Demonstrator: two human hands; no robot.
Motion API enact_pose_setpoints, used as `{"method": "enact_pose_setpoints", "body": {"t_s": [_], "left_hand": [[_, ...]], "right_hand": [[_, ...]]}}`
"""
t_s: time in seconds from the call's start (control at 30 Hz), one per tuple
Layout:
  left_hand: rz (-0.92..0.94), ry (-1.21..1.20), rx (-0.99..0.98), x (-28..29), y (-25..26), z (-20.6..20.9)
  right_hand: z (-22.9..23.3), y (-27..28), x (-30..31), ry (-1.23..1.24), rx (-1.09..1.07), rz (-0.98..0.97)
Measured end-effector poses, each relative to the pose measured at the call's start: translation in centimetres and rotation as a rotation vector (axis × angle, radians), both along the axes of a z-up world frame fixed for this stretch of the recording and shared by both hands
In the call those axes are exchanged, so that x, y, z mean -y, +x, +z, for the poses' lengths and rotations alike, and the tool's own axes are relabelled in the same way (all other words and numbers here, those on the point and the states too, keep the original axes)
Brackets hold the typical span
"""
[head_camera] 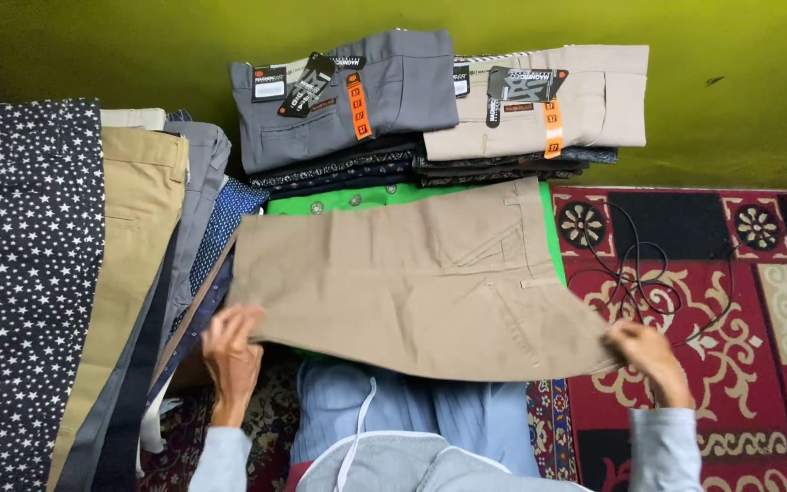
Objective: Folding various pairs of trousers and stacking them in a neat pile.
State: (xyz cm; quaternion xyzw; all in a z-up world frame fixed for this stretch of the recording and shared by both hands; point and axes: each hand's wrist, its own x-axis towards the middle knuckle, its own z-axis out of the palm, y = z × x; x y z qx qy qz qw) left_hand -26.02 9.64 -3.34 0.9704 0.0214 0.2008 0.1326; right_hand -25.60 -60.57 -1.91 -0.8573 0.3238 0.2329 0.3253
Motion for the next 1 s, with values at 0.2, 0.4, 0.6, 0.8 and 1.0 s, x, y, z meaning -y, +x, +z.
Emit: {"method": "enact_pose_setpoints", "body": {"t_s": [0.2,0.4,0.6,0.8,1.0], "left_hand": [[-0.025,0.211,-0.694,1.3,0.6,-1.7],[-0.506,-0.259,-0.198,14.2,9.9,-5.5],[-0.365,-0.052,-0.254,12.7,13.4,-3.9],[-0.106,0.104,-0.157,5.6,19.2,-10.4],[-0.063,0.293,-0.168,0.2,21.3,-9.9]], "right_hand": [[-5.2,4.2,-6.1,-0.456,0.152,0.359],[-5.9,11.7,-28.9,-0.083,0.544,0.675],[-6.3,10.7,-36.2,-0.436,0.579,0.697],[-6.8,10.9,-36.5,-0.452,0.533,0.667],[-8.1,10.9,-36.4,-0.471,0.579,0.645]]}}
